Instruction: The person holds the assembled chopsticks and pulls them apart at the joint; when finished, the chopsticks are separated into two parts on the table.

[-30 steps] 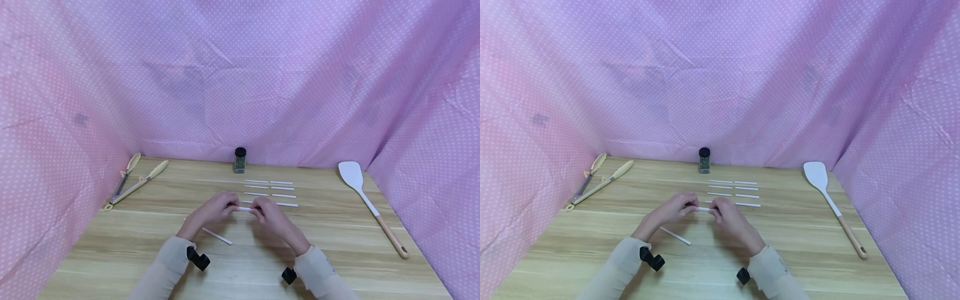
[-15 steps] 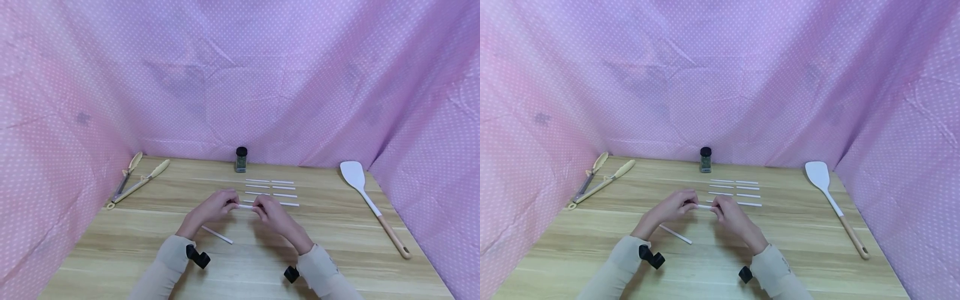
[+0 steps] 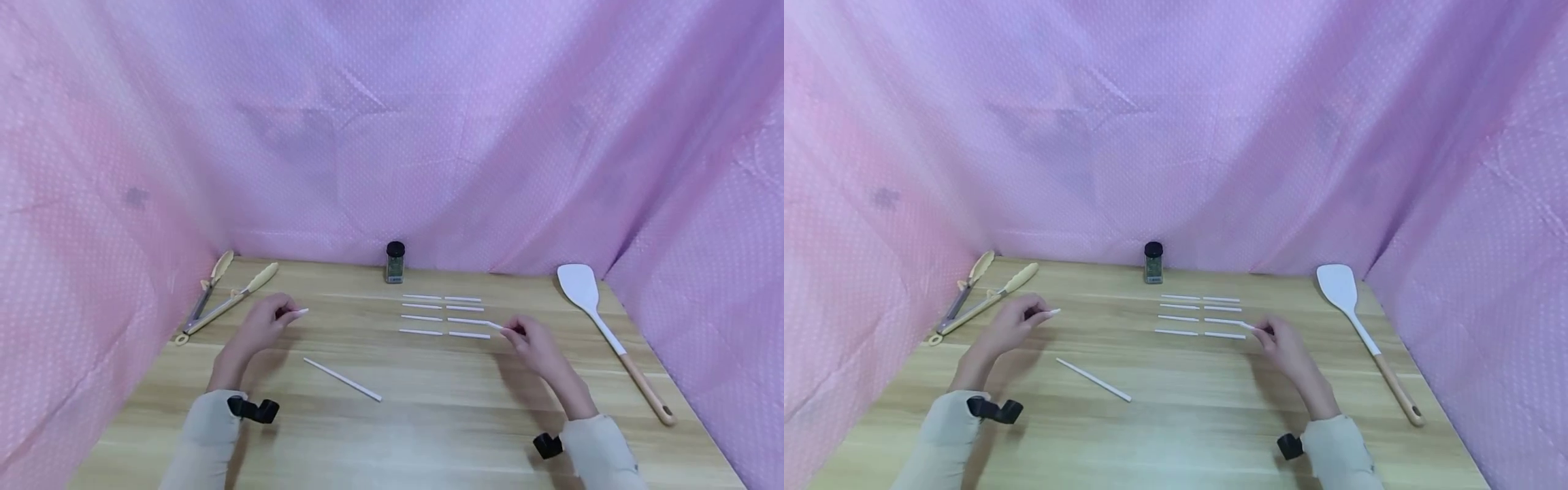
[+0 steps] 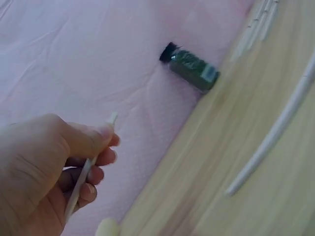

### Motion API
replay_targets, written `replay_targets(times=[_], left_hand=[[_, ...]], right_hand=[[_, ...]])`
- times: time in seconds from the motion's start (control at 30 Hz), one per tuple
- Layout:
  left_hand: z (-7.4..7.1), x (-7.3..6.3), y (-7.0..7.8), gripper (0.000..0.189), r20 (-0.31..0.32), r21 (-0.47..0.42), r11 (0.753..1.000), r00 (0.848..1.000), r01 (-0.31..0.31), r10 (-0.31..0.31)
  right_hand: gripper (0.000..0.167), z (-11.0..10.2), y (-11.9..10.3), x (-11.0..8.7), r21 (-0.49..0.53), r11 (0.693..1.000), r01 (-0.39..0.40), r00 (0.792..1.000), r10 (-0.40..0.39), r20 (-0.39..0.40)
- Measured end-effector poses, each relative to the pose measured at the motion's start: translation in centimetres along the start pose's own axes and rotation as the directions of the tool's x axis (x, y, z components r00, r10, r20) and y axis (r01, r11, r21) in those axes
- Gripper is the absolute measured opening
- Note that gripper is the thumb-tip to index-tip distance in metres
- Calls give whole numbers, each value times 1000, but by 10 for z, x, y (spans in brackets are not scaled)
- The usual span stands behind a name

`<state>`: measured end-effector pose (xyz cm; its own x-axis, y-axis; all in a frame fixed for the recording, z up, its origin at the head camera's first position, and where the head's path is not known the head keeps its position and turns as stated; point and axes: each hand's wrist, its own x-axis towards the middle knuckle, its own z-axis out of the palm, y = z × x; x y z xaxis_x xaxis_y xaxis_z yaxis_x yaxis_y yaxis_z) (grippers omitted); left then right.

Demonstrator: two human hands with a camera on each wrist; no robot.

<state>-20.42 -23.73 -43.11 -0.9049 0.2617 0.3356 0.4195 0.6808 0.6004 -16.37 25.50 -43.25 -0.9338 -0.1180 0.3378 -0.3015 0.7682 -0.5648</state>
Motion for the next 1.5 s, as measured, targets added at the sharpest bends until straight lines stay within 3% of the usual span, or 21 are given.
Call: replay_targets(times=[0.13,0.4,0.57,0.67,0.8,0.97,1.17,1.5], left_hand=[[16,6,8,9,82,-44,997,995,-61,65],[77,16,53,7,212,-38,989,966,-142,146],[117,21,80,11,297,-56,990,945,-128,139],[138,24,94,7,302,-65,991,944,-118,133],[159,28,106,3,261,-42,992,957,-116,123],[176,31,117,5,217,-25,997,973,-77,81],[187,30,120,5,178,4,1000,984,-28,26],[191,27,120,4,162,9,998,985,-63,60]], right_hand=[[6,-4,8,2,-11,1000,29,999,-29,15],[9,11,7,0,18,1000,18,996,-19,89],[12,18,6,-2,26,999,23,986,-27,163],[8,24,7,-4,23,999,30,981,-34,189],[4,32,9,-5,29,999,29,977,-35,211],[5,40,10,-6,8,998,57,978,-57,199],[6,48,9,-3,3,999,50,976,-50,212],[4,49,12,-1,-17,996,87,974,-81,213]])
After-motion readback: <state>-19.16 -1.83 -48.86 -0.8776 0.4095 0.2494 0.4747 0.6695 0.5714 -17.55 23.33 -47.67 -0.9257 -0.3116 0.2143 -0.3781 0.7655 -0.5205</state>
